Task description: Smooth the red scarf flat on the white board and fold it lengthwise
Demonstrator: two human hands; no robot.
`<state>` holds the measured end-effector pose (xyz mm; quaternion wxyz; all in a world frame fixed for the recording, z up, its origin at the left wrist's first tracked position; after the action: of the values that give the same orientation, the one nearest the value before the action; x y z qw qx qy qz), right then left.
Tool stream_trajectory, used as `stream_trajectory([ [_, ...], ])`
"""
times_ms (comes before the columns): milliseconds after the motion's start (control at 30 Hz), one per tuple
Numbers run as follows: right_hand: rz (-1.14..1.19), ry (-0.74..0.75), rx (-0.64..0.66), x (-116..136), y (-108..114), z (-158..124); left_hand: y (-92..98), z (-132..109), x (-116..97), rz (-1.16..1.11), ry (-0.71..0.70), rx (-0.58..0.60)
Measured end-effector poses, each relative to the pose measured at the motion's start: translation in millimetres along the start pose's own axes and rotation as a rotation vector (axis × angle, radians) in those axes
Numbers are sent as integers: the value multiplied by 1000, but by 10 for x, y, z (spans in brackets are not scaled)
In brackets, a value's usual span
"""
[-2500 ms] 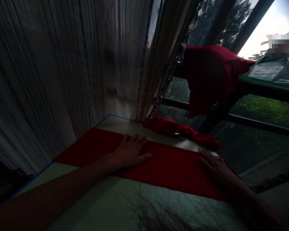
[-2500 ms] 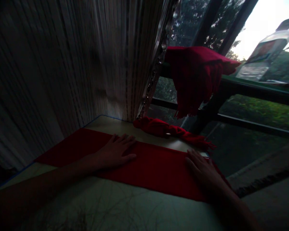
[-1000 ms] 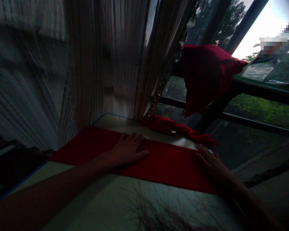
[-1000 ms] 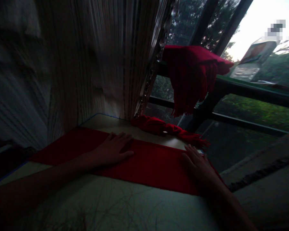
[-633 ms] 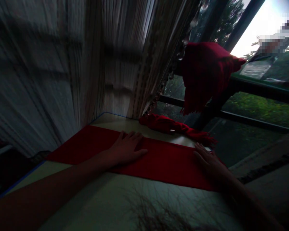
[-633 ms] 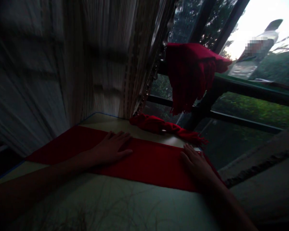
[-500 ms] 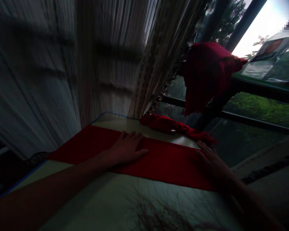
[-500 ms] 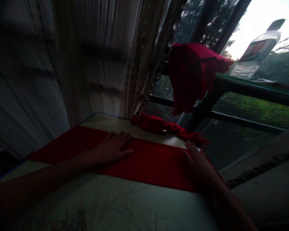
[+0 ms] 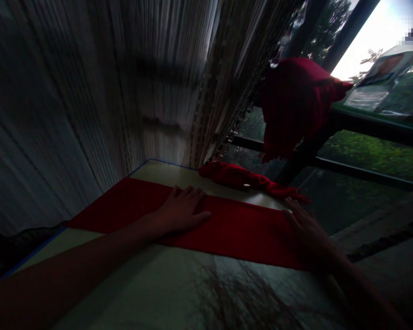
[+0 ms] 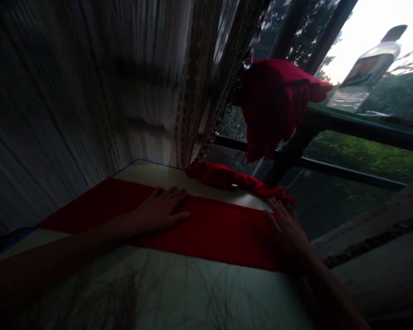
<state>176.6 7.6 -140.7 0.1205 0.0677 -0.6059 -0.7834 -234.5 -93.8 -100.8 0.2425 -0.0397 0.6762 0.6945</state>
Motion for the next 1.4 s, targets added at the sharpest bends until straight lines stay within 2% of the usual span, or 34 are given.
stream_trajectory([
  [133,-2,10,68,59,21,-27,-5,-2,11,3,-10,-14],
  [300,-10,1,2,87,48,-32,-16,-4,38,14,-8,-8],
  [433,-19,20,60,96,-11,-23,-6,-13,40,28,-1,-5],
  [567,-21,8,4,99,14,-25,13,-18,20,40,8,-2],
  [733,-7,62,35,109,28,-33,18,-17,14,43,8,-13],
  [867,27,36,-31,101,65,-22,20,-20,12,33,2,-8],
  [1000,32,13,26,116,58,-28,33,-21,2,32,11,-6],
  [1133,35,5,-17,134,79,-40,28,-22,1,40,14,3],
  [1267,55,-10,49,140,64,-45,25,-24,6,44,15,-5],
  [1400,75,-1,-35,157,111,-44,34,-28,-7,38,20,8],
])
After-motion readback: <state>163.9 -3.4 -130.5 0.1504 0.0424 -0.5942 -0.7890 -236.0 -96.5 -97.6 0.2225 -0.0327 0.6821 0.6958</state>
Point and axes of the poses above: each hand's wrist, its own z-axis towards the middle knuckle, its own y-axis out of the back of the hand, x = y × z, the point moved 3 cm from there along z, towards the middle knuckle, and after that the axes turned 8 degrees about -z, right-handed, at the moved point
